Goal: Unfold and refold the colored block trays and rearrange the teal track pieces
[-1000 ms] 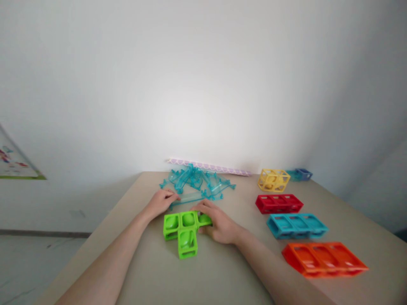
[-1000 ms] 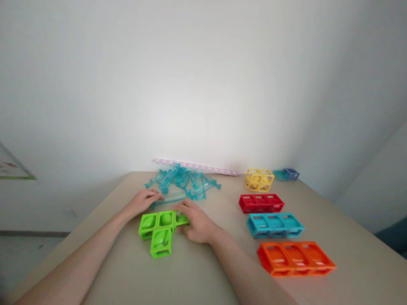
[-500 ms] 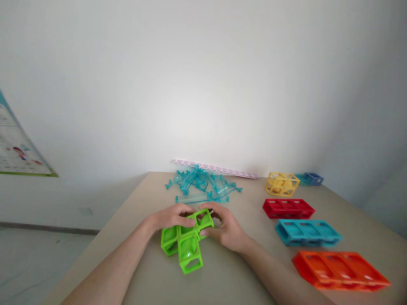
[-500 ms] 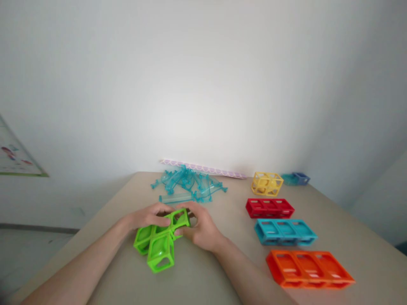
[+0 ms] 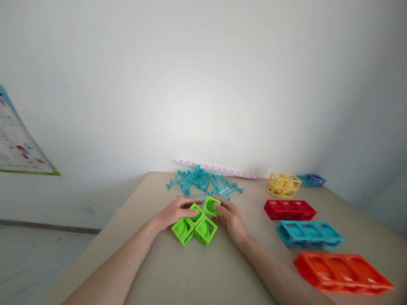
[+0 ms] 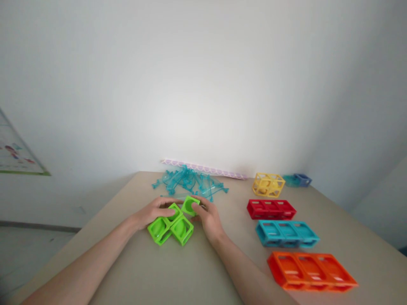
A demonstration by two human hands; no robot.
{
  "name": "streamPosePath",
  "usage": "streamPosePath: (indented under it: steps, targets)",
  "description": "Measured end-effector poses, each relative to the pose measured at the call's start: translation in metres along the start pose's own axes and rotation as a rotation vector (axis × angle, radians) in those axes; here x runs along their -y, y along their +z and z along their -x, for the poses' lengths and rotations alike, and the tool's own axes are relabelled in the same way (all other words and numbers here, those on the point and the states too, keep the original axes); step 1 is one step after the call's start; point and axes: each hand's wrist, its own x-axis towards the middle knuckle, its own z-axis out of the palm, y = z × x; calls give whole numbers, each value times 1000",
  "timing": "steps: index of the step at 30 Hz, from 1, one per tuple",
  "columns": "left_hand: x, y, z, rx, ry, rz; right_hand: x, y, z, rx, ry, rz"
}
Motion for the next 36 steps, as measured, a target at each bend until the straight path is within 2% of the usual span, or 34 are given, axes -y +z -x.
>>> streamPosePath:
  steps: [2,4,12,15,19,25,32,34,36]
  targets:
    - [0,2,0,32,-4,49,0,-1,1,37,-15,-159]
    - [-2,4,1,52,2,66,0,0,1,62,-21,-200]
    - [-3,4,-1,37,143,81,6,4,2,60,-148,65]
    - [-4,5,-1,32,148,86,8,3,3,59,-205,83]
    - [-6,9,2,77,119,58,9,3,4,85,-206,61]
    - [-7,11,3,97,77,-8,7,6,2,-17,-198,129]
    - [-4,13,0,31,89,-96,3,3,-2,-209,-243,254]
    - [-5,15,1,9,71,-84,2,2,-2,-213,-248,286]
    - [-6,16,1,4,53,-60,1,3,-2,-146,-227,287]
